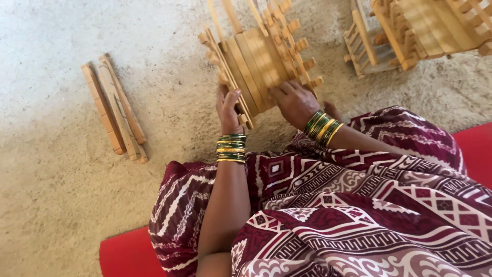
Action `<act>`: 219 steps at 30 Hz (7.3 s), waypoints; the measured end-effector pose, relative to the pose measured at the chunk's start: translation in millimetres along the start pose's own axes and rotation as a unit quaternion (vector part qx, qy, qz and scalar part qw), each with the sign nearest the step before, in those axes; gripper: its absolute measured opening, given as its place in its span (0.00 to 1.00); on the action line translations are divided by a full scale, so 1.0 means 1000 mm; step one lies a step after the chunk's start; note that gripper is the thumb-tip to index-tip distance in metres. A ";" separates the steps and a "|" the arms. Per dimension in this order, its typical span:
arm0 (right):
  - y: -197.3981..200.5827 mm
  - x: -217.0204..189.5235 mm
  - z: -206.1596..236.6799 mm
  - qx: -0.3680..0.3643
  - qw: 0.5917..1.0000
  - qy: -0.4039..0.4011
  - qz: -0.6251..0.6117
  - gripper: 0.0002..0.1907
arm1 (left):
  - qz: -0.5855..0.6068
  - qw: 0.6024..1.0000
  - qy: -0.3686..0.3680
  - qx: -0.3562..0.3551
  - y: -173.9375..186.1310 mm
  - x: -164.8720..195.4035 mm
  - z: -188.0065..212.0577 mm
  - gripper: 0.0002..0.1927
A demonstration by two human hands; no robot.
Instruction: The person assembles a miniature wooden chair by hand, inserting and adjusting small wooden slats into the frame. They repeatedly reposition the chair and use a small tool to tap and align the pieces. The person also handles a separate flat wooden slat with notches, inspecting it before returning to the chair.
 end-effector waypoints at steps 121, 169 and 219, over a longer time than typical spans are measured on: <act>-0.009 -0.030 0.002 -0.019 0.996 0.065 0.051 0.20 | 0.070 0.996 -0.048 0.018 -0.006 0.000 0.014 0.42; 0.000 -0.020 -0.047 0.083 0.970 -0.107 -0.203 0.04 | 0.034 0.996 -0.038 -0.067 -0.028 0.021 0.022 0.48; 0.009 0.024 -0.100 0.180 0.982 0.049 -0.015 0.11 | 0.029 0.996 -0.040 -0.070 -0.027 0.014 0.017 0.46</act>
Point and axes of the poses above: each hand's wrist, its own z-axis away from the middle knuckle, its own y-axis out of the back of the hand, x = y × z, the point moved 6 cm from there along -z, towards the middle knuckle, and after that the axes turned 5 degrees about -z, right-handed, at the moved point
